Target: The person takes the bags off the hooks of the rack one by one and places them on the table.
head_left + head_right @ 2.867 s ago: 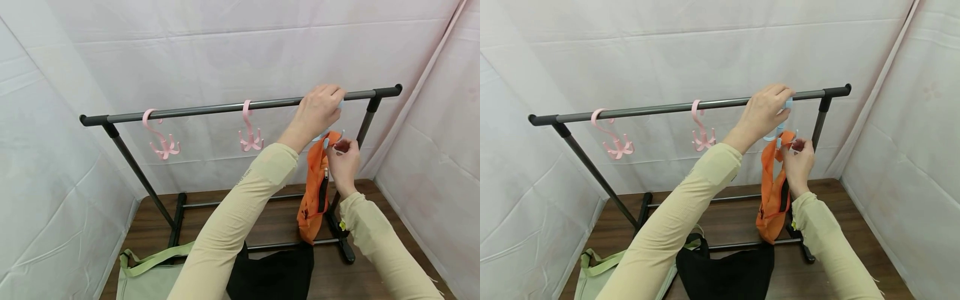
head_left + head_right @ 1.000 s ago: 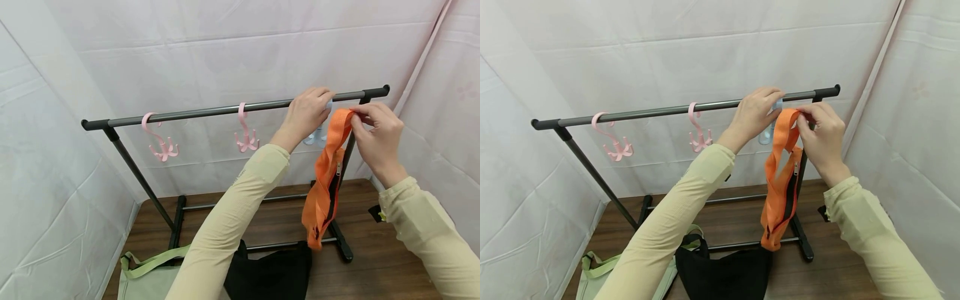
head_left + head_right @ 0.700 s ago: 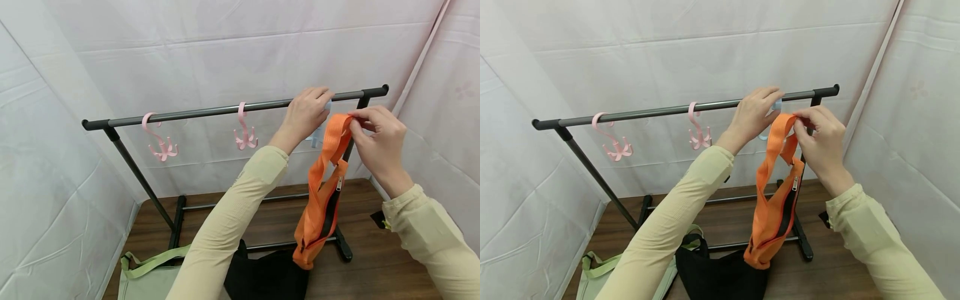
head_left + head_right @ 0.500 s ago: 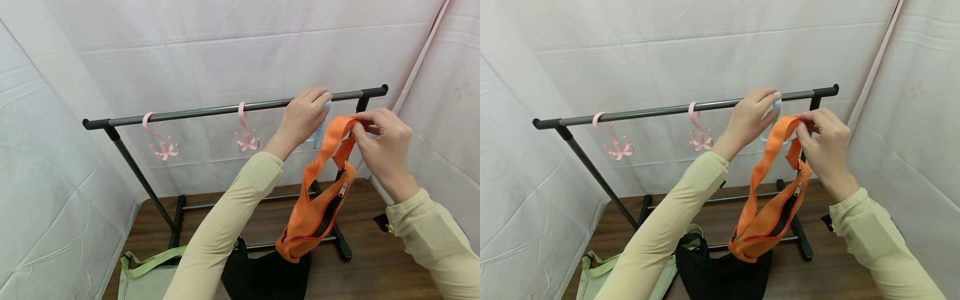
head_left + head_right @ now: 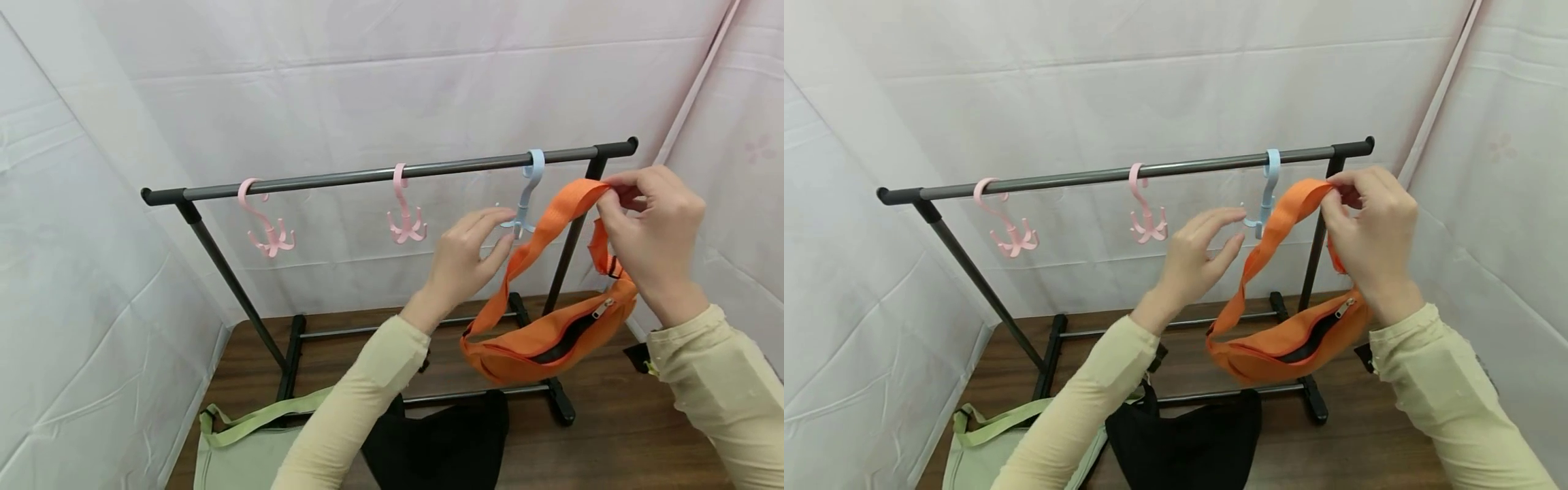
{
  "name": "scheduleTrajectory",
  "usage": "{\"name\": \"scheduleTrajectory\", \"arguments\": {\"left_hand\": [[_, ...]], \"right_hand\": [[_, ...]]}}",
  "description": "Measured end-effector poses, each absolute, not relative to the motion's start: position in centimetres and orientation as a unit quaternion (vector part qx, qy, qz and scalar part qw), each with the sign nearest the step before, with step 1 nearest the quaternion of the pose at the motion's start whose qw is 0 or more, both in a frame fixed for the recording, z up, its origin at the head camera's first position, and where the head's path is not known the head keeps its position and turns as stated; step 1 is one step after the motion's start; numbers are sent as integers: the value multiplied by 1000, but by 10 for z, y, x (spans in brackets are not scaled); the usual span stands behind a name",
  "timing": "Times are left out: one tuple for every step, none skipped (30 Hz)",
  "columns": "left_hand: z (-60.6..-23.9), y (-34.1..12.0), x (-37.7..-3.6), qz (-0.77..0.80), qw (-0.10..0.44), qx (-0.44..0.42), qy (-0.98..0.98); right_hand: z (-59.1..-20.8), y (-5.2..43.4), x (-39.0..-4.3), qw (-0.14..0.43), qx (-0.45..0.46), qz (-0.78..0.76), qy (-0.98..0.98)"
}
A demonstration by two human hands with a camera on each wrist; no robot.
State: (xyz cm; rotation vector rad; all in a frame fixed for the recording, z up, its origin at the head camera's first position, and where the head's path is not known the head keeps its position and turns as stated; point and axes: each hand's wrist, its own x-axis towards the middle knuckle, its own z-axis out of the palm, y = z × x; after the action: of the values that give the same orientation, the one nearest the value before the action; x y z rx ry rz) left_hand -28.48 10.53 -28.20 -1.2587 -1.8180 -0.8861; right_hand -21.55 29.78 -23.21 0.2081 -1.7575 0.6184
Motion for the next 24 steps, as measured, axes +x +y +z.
{"name": "scheduleTrajectory", "arguments": {"left_hand": [[-291,102,-282,-357,362,-490,-709],[-301,98,-280,-365,352,-488,-711],[-310,95,-277,-369,338,-485,-717],[-321,91,-275,-370,324,-480,-726],[-332,87,-272,-372,305,-474,-737],[-343,83,-269,-371,288,-465,-751],[-353,78,-265,-374,267,-454,-763],[-363,74,-262,-378,246,-442,-775],[-373,70,-259,-382,224,-431,-786],[-383,66,-256,-390,200,-419,-795],[-392,62,-253,-398,174,-408,-803],[-401,59,-250,-408,148,-397,-809],[-410,57,-248,-420,121,-387,-812],[-419,56,-246,-430,96,-377,-815],[-426,55,-243,-445,70,-367,-814],[-433,55,-242,-461,48,-356,-812],[-440,55,-240,-476,29,-344,-809],[-445,56,-239,-496,12,-333,-802],[-450,57,-238,-514,-1,-323,-795],[-454,59,-238,-531,-12,-313,-788],[-457,60,-238,-548,-21,-303,-779],[-459,62,-237,-564,-28,-295,-771],[-461,63,-237,-580,-36,-288,-761],[-462,64,-236,-595,-42,-280,-752]], "right_hand": [[-231,299,-216,594,86,263,-755],[-231,300,-216,595,82,261,-756],[-230,301,-216,596,77,260,-756],[-230,303,-215,597,74,259,-756],[-229,304,-215,597,71,258,-756],[-229,305,-215,597,68,257,-757],[-229,305,-214,597,65,256,-758],[-229,306,-214,597,63,255,-758],[-228,307,-213,596,61,255,-759],[-228,307,-213,596,59,254,-759],[-228,308,-212,596,56,253,-760],[-227,308,-212,596,54,252,-761],[-226,308,-211,595,52,250,-762],[-226,309,-211,595,50,249,-763],[-225,309,-210,595,48,247,-764],[-225,309,-209,594,47,245,-765],[-225,308,-209,593,46,243,-766],[-224,308,-208,593,47,242,-767],[-224,308,-208,592,47,240,-768],[-225,308,-207,591,47,240,-769],[-225,308,-207,590,48,239,-769],[-225,308,-206,590,49,239,-769],[-225,308,-206,590,50,239,-769],[-226,308,-206,590,50,238,-769]]}}
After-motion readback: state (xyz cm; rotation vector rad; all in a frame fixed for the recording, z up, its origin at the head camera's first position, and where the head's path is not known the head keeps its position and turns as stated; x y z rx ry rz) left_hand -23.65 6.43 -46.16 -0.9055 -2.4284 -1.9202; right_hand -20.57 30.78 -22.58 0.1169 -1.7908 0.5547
